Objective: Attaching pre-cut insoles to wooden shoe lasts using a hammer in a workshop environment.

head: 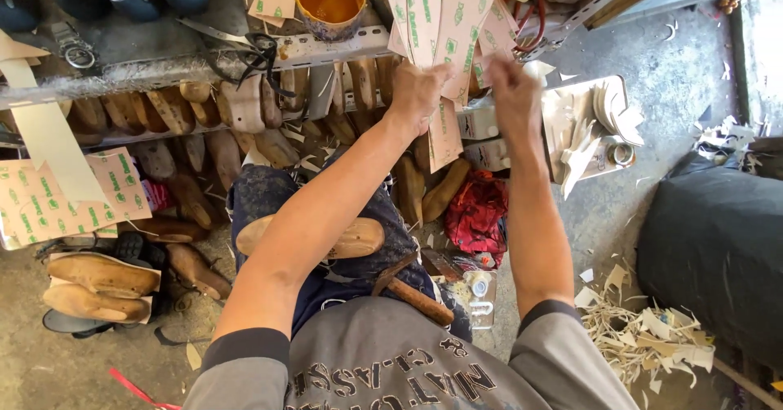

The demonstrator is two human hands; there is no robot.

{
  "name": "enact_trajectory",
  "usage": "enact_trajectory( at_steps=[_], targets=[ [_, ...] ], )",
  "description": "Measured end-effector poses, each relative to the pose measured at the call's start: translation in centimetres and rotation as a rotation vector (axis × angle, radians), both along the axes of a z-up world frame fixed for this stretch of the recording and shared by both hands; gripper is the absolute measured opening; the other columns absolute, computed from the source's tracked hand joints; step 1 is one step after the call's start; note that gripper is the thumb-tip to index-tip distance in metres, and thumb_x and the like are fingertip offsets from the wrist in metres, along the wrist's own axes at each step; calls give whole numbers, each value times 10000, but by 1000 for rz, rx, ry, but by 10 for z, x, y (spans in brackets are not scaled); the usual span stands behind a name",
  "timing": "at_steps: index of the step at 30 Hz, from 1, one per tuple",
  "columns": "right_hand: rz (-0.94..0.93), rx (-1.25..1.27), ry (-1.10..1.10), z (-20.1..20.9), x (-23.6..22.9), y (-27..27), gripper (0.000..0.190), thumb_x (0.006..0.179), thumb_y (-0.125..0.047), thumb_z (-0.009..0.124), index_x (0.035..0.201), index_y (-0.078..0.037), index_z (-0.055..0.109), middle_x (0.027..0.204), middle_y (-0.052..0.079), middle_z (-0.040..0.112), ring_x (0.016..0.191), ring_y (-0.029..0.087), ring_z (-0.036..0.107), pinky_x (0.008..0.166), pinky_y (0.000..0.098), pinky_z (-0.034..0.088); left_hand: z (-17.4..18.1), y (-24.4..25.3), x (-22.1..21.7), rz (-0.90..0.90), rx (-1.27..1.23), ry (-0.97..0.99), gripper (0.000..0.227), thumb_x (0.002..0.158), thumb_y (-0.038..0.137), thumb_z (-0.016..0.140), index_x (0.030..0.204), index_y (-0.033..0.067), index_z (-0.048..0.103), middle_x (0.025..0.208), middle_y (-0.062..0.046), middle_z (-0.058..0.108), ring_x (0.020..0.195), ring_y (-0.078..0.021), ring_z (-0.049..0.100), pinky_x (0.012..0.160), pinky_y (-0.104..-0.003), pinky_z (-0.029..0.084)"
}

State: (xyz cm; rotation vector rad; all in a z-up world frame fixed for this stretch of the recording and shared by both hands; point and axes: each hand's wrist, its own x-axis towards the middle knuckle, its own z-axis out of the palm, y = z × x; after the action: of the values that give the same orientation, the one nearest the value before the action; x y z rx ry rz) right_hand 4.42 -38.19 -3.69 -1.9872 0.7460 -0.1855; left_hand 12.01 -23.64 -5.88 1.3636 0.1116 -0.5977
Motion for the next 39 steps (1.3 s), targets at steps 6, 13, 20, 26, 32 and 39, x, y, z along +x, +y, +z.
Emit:
enact_trajectory(
  at_steps=[6, 13, 20, 26, 32, 39],
  targets=[
    [-13, -829, -141, -87, 116, -112, 489, 845, -159, 956, 1254, -217, 695, 1328, 126, 477, 1130, 306, 632, 804, 428, 658, 30, 12, -13, -36, -191, 89, 288, 801, -53, 580, 1056, -150, 674, 1323, -247, 673, 577, -144, 547, 415, -307, 593],
    [-86, -922, -33, -131, 152, -175, 309, 879, -353, 951, 1023, -164, 753, 1083, 100, 651, 889, 234, 692, 651, 390, 641, 81, 118, -58, 30, -145, 341, 656, 783, 109, 746, 1416, 61, 582, 1424, -123, 656, 1284, -308, 657, 982, -511, 610],
    [136, -316, -217, 2, 66, -23, 610, 1034, -300, 732, 1524, -131, 410, 1236, 68, 522, 1046, 229, 426, 862, 403, 371, 79, 159, -95, 260, -220, 412, 615, 725, 39, 784, 1320, -8, 637, 1357, -204, 679, 1218, -328, 685, 1064, -498, 583],
    [277, 561, -380, 61, -37, 123, 544, 977, -156, 712, 1454, 14, 514, 931, 71, 652, 826, 136, 653, 706, 286, 586, 55, 152, -126, 270, -419, 234, 463, 858, 118, 821, 1279, 65, 636, 1134, -126, 752, 958, -244, 746, 878, -482, 639],
    [538, 587, -201, 90, -64, 140, 568, 923, -134, 764, 1429, 20, 557, 944, 158, 745, 777, 156, 683, 721, 301, 575, 97, 170, -119, 367, -670, 362, 504, 924, 531, 651, 1226, 131, 700, 1159, -103, 760, 1019, -249, 743, 943, -466, 622],
    [205, -634, -34, -29, 45, -18, 536, 976, -234, 819, 1399, -64, 537, 1342, 177, 634, 1249, 343, 532, 1014, 543, 464, 68, 202, -120, 157, -934, 323, 911, 854, 498, 731, 1557, 38, 381, 1424, -218, 554, 1018, -293, 664, 823, -449, 601]
  ],
)
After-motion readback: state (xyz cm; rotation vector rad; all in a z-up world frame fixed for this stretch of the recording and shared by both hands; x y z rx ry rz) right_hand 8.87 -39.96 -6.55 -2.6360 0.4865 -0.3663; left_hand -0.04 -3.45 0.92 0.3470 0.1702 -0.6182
